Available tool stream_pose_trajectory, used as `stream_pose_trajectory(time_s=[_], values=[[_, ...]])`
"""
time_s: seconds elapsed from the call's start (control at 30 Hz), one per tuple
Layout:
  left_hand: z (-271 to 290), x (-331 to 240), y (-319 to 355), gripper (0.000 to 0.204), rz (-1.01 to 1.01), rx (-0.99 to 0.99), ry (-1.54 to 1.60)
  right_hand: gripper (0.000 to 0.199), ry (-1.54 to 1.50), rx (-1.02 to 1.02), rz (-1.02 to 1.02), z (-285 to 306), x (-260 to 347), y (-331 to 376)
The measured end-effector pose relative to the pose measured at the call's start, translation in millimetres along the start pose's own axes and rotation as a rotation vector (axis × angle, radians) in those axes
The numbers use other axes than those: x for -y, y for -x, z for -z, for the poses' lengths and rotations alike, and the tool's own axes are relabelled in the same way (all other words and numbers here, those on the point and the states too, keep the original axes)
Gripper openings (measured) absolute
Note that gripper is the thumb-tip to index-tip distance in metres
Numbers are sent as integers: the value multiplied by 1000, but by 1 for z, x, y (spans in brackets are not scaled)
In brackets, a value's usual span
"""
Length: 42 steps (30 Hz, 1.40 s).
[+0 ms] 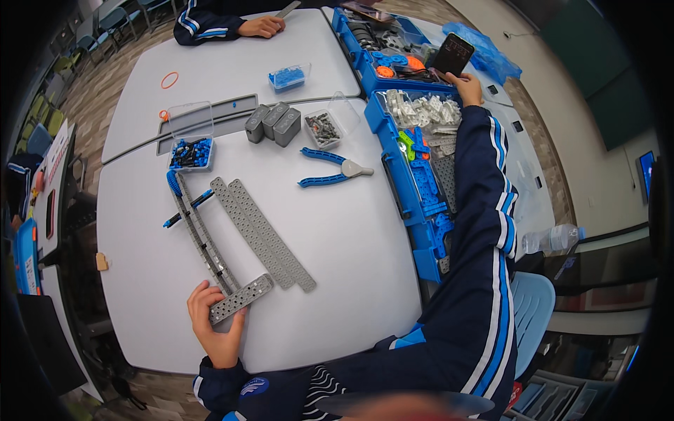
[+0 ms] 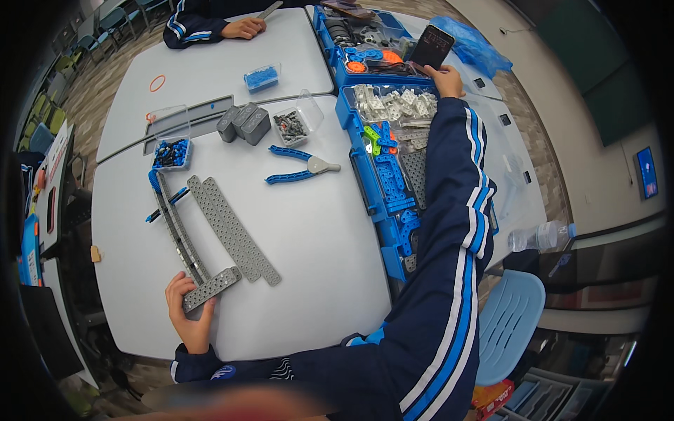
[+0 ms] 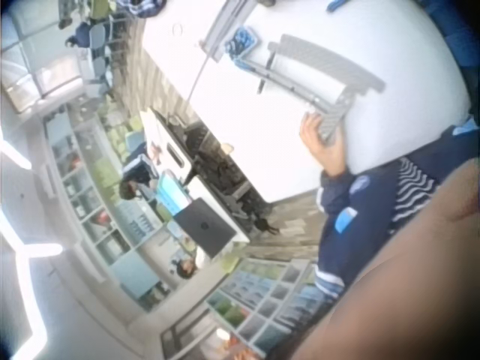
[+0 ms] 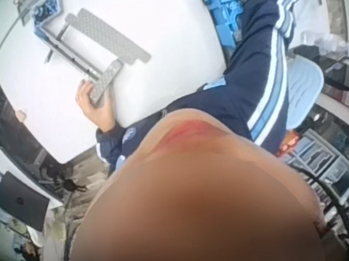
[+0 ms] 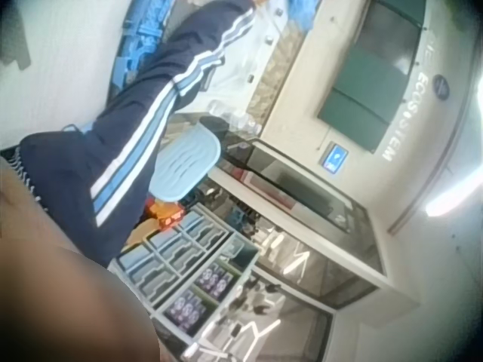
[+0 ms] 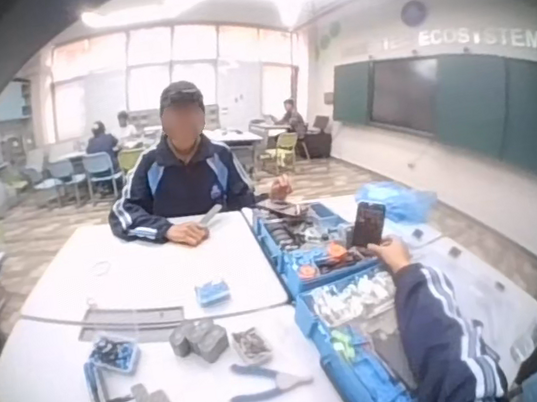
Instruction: The person assembles gray perforated metal strips into a frame-like structure on a white table. They pick up pieces, align them, and use a blue-handled tool to secure connections. A smartphone is briefly handled and placed back on the table.
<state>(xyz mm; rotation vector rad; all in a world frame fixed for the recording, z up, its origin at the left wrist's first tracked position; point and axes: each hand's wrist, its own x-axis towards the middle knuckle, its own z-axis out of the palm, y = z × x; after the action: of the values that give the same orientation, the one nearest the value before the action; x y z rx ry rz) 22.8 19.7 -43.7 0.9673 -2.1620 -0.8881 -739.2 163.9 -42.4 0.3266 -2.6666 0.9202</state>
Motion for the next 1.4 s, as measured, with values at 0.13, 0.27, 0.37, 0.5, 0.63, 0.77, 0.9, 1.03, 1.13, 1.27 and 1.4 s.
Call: stream_pose_trajectory(time_s=[0.13, 0.27, 0.37, 0.5, 0.63, 0.77, 0.9, 1.03, 1.13, 1.27, 1.4], values=[[1, 0, 0, 34, 1, 0, 18, 70, -12, 23, 28, -6, -7, -11], [1, -1, -1, 35, -6, 4, 8, 78, 123, 82, -51, -5, 8, -11], [0, -1, -1, 35, 3, 0, 10, 85, 257, 90, -118, -2, 32, -1], [-1, -2, -2, 34, 9, -5, 7, 90, 308, 72, -171, -5, 47, 4], [-1, -2, -3, 34, 12, -5, 4, 82, 302, 109, -88, -16, 21, -23], [-1, -2, -3, 35, 5, -3, 3, 71, -42, 37, -111, -26, -17, -61], [-2, 0, -2, 35, 6, -13, -3, 75, -24, 6, -59, -28, -32, -67], [-2, 2, -1, 36, 1, -16, -2, 77, 6, 27, -25, -26, -25, -52], [-2, 3, -1, 36, -3, -18, 7, 76, -24, 5, 30, -22, -20, -42], [-2, 3, 0, 35, -1, -28, 17, 72, -64, 48, 155, -17, -13, -31], [-2, 3, 1, 35, 1, -31, 13, 83, 215, 36, 109, -18, 5, -22]])
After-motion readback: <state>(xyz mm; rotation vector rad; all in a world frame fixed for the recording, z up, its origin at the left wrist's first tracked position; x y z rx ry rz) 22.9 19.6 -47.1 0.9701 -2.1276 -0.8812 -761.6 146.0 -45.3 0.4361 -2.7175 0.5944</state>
